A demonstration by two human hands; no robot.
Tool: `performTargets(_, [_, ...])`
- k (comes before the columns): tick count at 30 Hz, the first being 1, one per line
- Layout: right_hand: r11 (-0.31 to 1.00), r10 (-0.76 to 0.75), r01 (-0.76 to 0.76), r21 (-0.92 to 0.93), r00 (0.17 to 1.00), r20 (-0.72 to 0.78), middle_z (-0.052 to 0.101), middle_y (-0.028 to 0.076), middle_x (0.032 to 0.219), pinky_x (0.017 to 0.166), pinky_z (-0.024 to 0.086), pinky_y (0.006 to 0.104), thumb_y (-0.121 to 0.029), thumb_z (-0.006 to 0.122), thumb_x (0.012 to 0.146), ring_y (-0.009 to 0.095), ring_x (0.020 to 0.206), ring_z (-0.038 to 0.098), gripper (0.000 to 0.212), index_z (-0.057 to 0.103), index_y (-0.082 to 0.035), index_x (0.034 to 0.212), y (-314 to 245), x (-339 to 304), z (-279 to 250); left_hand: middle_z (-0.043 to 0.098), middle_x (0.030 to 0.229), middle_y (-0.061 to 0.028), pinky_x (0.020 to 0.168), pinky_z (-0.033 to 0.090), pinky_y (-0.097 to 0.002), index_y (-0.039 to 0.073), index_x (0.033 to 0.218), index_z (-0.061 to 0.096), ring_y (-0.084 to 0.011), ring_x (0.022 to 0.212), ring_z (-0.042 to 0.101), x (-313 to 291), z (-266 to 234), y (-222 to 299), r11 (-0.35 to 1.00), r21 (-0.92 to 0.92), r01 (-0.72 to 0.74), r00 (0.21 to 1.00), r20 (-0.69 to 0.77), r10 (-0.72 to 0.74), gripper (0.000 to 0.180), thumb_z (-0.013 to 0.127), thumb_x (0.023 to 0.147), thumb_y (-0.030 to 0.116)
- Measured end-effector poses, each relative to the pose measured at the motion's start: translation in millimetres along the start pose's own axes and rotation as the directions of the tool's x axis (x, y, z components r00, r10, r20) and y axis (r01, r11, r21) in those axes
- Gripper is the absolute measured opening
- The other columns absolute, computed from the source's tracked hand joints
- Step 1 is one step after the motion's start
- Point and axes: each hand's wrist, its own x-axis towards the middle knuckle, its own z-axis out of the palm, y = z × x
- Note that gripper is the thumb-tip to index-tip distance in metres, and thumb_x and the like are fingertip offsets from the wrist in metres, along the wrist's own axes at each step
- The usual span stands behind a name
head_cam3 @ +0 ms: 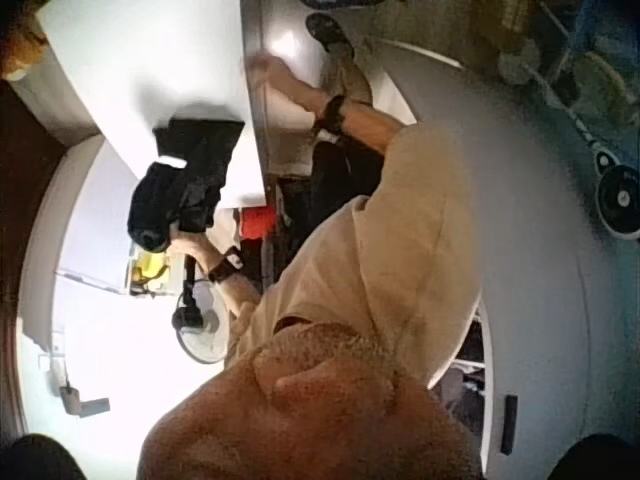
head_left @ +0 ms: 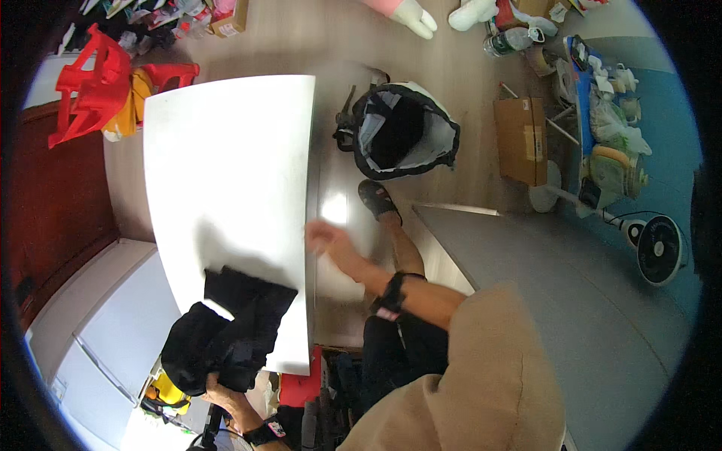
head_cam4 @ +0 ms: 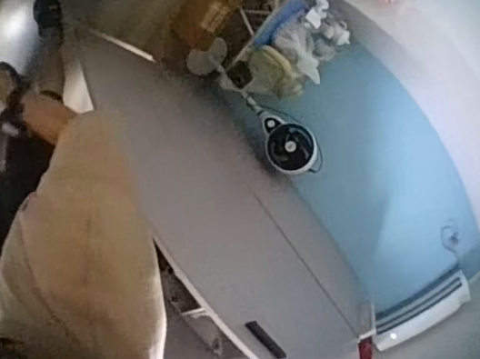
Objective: The person retrieves a black pair of pants from a closet, folds them on a white table, and returns them to the closet. The person then retrieves a brown pair of pants from a backpack, folds them on the same table, and places them in the closet.
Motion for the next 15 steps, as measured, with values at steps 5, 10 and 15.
performTargets(5, [0.935, -0.339, 0.236, -0.264, 0.809, -0.48, 0.06, 0.006, 0.084, 0.067, 0.051, 0.0286, 0.006, 0.051, 0.078, 0.016, 0.074, 0.06, 0.023, 0.058, -0.002, 0.098, -92, 73, -152, 0.063, 0.095, -0.012, 0.077, 0.05, -0.0375, -0.007, 0.104, 0.06, -0.0247, 0.084, 0.06, 23, 95, -35, 0.988, 0.15, -0.044, 0.998, -0.042, 0.051, 0.041, 0.06, 0.064, 0.002])
performTargets(10, [0.998, 0.066, -0.04, 0.055, 0.743, -0.666, 0.058, 0.018, 0.103, 0.079, 0.054, 0.0397, 0.0, 0.053, 0.079, 0.033, 0.097, 0.06, 0.04, 0.053, 0.003, 0.119, -102, 142, -266, 0.061, 0.097, -0.0144, 0.081, 0.046, -0.0321, -0.012, 0.11, 0.054, -0.0236, 0.085, 0.058, 50, 224, -35, 0.952, 0.266, -0.15, 0.957, 0.282, 0.071, 0.045, 0.061, 0.068, 0.002])
performTargets(15, [0.227, -0.465, -0.495, -0.839, 0.701, -0.54, 0.055, 0.025, 0.122, 0.094, 0.046, 0.0421, -0.014, 0.058, 0.073, 0.038, 0.113, 0.054, 0.066, 0.037, -0.002, 0.135, -51, 200, -374, 0.059, 0.093, -0.0176, 0.083, 0.045, -0.0345, -0.014, 0.11, 0.051, -0.0258, 0.085, 0.054, 51, 269, -98, 0.711, 0.374, -0.595, 0.801, 0.351, 0.485, 0.048, 0.052, 0.066, 0.006])
